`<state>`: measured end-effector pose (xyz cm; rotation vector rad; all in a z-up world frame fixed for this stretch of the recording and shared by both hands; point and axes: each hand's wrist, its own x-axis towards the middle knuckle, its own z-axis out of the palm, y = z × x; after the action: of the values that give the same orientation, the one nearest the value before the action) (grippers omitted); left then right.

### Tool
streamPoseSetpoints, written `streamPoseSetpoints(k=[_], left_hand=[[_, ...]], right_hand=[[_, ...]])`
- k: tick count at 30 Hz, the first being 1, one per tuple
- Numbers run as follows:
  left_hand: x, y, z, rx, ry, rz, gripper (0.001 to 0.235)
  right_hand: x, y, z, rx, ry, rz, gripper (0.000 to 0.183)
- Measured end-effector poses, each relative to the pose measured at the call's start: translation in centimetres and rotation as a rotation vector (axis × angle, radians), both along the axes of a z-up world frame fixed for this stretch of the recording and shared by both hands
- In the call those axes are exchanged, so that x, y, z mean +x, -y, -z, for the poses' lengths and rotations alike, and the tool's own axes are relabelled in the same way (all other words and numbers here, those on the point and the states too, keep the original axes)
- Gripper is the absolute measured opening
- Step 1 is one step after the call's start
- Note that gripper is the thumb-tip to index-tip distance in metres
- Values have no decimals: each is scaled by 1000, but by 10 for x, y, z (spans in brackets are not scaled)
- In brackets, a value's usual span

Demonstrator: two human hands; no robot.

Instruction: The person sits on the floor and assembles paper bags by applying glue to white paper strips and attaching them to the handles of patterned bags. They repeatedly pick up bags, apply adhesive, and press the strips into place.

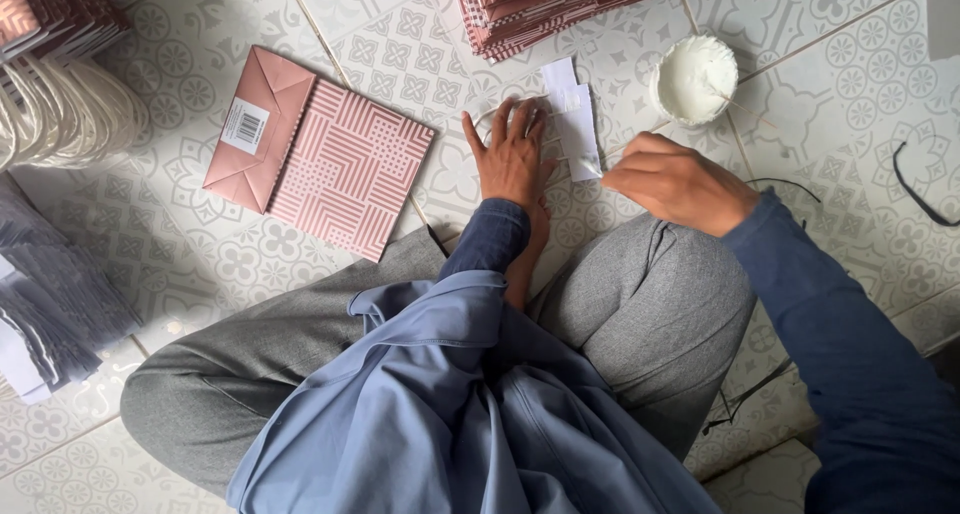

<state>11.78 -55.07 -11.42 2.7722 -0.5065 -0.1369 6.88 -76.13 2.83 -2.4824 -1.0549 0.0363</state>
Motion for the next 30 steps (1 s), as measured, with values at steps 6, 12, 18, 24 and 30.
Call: streamPoseSetpoints(k=[6, 12, 18, 24, 30], left_hand=[[-1, 0, 3, 4, -8, 0, 74], [2, -1, 6, 74, 37, 24, 68], [2, -3, 5, 39, 44, 31, 70], [-8, -8, -30, -97, 310, 92, 83], [-31, 18, -41, 82, 177, 361, 88]], right_hand=[[8, 32, 43, 52, -110, 165, 33], [42, 14, 31, 147, 225, 258, 19], [17, 13, 6, 28, 83, 76, 20], [-19, 65, -48, 278, 201, 554, 8], [-27, 103, -22, 178, 290, 745, 12]])
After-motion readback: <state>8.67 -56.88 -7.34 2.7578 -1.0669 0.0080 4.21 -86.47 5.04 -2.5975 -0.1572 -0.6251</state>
